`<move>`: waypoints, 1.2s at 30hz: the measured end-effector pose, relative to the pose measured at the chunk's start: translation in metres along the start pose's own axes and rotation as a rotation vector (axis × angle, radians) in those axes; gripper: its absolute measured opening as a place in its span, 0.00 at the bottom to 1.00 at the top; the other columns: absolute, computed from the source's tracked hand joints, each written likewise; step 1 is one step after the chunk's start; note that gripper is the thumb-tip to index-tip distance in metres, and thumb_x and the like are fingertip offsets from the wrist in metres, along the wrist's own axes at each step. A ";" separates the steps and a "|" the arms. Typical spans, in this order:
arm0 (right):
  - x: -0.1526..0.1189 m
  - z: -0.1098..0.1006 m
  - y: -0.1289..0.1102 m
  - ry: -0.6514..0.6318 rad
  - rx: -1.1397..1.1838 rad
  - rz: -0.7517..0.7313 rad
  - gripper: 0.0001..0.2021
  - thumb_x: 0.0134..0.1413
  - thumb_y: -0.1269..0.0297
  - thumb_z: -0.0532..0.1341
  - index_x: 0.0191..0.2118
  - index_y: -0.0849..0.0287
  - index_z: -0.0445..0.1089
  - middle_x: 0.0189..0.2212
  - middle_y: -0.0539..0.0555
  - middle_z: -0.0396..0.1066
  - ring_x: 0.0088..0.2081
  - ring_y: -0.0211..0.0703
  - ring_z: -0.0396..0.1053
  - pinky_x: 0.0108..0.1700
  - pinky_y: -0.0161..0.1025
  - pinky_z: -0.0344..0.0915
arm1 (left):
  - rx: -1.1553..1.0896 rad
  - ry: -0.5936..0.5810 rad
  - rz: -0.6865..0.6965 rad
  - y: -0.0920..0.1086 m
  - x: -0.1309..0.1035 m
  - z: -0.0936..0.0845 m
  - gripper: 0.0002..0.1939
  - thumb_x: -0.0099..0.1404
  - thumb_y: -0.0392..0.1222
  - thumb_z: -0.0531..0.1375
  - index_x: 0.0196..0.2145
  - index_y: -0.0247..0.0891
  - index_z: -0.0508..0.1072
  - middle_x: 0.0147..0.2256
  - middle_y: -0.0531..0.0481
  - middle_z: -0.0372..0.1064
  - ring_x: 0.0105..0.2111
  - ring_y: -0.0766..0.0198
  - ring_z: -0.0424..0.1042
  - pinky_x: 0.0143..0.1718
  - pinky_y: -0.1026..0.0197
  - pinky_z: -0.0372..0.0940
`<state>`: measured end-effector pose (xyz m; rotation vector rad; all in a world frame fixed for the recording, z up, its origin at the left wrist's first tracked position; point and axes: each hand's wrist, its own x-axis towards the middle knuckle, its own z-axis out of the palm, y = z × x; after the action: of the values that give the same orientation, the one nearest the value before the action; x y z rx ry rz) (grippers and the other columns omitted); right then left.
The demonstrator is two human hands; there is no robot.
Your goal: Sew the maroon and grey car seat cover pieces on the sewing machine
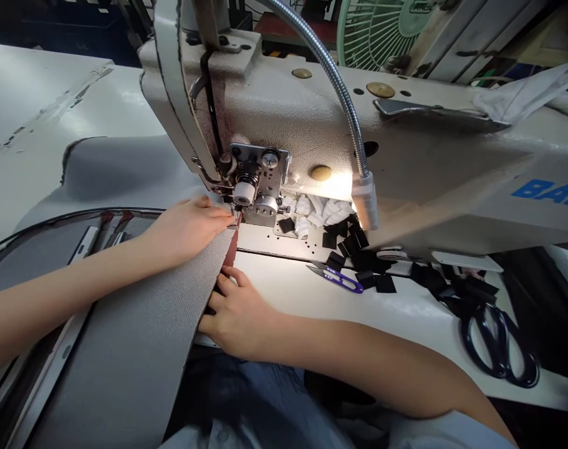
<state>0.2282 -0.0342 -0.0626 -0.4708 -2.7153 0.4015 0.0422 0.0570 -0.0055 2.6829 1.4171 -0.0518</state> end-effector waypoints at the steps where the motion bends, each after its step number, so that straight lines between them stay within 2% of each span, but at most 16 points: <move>1: 0.000 0.000 0.000 0.000 0.005 0.003 0.10 0.62 0.67 0.57 0.39 0.51 0.77 0.37 0.53 0.73 0.46 0.52 0.61 0.60 0.56 0.47 | 0.042 -0.004 -0.039 0.003 -0.001 0.001 0.22 0.71 0.38 0.48 0.56 0.43 0.74 0.55 0.49 0.74 0.51 0.49 0.70 0.47 0.49 0.62; 6: 0.001 0.000 -0.001 -0.033 0.030 0.032 0.10 0.64 0.64 0.58 0.37 0.50 0.77 0.35 0.52 0.74 0.46 0.50 0.61 0.61 0.55 0.47 | 0.118 -0.029 -0.092 0.015 -0.001 0.004 0.21 0.71 0.36 0.49 0.55 0.43 0.74 0.55 0.48 0.73 0.53 0.47 0.68 0.46 0.48 0.60; 14: 0.008 -0.003 0.001 -0.038 0.037 0.086 0.09 0.63 0.63 0.59 0.33 0.52 0.76 0.33 0.52 0.74 0.45 0.49 0.61 0.60 0.55 0.47 | 0.170 -0.003 -0.078 0.011 0.008 0.005 0.21 0.71 0.34 0.49 0.55 0.41 0.75 0.52 0.48 0.75 0.49 0.50 0.70 0.43 0.50 0.61; 18: 0.008 -0.003 -0.001 -0.028 0.027 0.085 0.10 0.62 0.64 0.58 0.33 0.53 0.76 0.31 0.53 0.73 0.43 0.50 0.61 0.60 0.56 0.47 | 0.133 0.040 -0.091 0.007 0.009 0.009 0.20 0.72 0.36 0.50 0.53 0.44 0.77 0.53 0.52 0.75 0.51 0.51 0.71 0.46 0.51 0.63; 23: 0.008 -0.001 0.001 -0.004 0.028 0.080 0.11 0.63 0.63 0.57 0.33 0.53 0.77 0.31 0.53 0.73 0.43 0.51 0.61 0.60 0.56 0.47 | 0.074 0.039 -0.054 0.003 0.012 0.010 0.19 0.72 0.37 0.51 0.52 0.44 0.78 0.54 0.50 0.75 0.52 0.51 0.72 0.49 0.50 0.64; 31: 0.012 -0.008 0.010 -0.047 0.010 0.091 0.09 0.58 0.65 0.59 0.36 0.54 0.78 0.37 0.56 0.74 0.46 0.53 0.62 0.59 0.59 0.49 | -0.007 0.057 -0.085 0.000 0.023 0.008 0.17 0.72 0.38 0.51 0.49 0.42 0.78 0.50 0.50 0.77 0.50 0.53 0.73 0.54 0.49 0.64; 34: 0.014 -0.012 0.005 -0.037 -0.075 0.073 0.09 0.57 0.64 0.60 0.38 0.58 0.78 0.38 0.60 0.74 0.46 0.56 0.63 0.54 0.58 0.56 | -0.037 0.063 -0.072 -0.002 0.016 0.002 0.18 0.74 0.40 0.49 0.51 0.38 0.76 0.50 0.45 0.75 0.51 0.54 0.70 0.55 0.51 0.63; 36: 0.021 -0.015 -0.003 -0.083 -0.129 0.049 0.10 0.60 0.68 0.58 0.36 0.60 0.77 0.34 0.61 0.74 0.42 0.54 0.65 0.44 0.53 0.62 | -0.004 0.068 0.021 -0.010 0.008 -0.003 0.20 0.74 0.40 0.47 0.54 0.36 0.74 0.52 0.42 0.72 0.54 0.53 0.67 0.58 0.50 0.60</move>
<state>0.2144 -0.0262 -0.0422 -0.5679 -2.8269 0.2649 0.0382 0.0700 -0.0042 2.7203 1.4060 0.0438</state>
